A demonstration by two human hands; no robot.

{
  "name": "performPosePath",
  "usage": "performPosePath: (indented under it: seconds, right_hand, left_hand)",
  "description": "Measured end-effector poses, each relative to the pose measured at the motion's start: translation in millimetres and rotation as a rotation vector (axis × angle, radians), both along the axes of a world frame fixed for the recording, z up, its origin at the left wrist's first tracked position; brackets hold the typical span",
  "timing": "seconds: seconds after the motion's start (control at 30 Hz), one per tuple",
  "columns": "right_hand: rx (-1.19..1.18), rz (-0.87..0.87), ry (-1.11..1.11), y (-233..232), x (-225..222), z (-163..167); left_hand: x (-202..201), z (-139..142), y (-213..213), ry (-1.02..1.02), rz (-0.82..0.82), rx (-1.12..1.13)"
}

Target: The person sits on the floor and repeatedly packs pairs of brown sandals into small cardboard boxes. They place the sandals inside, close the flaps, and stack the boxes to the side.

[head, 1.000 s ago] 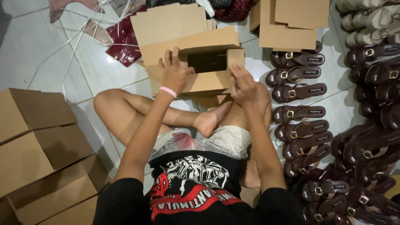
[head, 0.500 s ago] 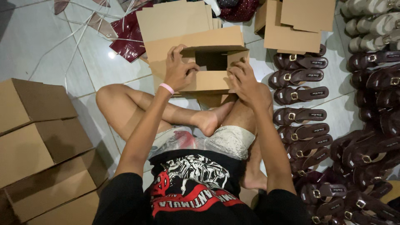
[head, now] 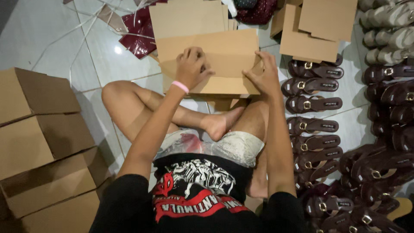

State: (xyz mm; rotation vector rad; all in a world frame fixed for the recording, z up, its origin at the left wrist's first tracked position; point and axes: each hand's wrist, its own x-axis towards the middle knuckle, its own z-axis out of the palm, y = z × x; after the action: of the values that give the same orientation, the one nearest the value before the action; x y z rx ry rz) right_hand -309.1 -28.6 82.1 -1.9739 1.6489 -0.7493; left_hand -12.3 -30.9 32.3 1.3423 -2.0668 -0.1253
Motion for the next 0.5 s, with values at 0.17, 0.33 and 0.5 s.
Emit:
performPosePath:
  seconds: [0.17,0.33,0.5]
  right_hand:
    - [-0.131,0.047,0.034,1,1,-13]
    - [-0.198,0.068,-0.014,6,-12,-41]
    - [-0.293,-0.091,-0.437,40,-21,-19]
  left_hand:
    - [-5,-2,-7,-0.049,0.050,0.097]
    - [4,-19,0,0.570,-0.083,0.153]
    - [31,-19,-18,1.664,0.233,0.475]
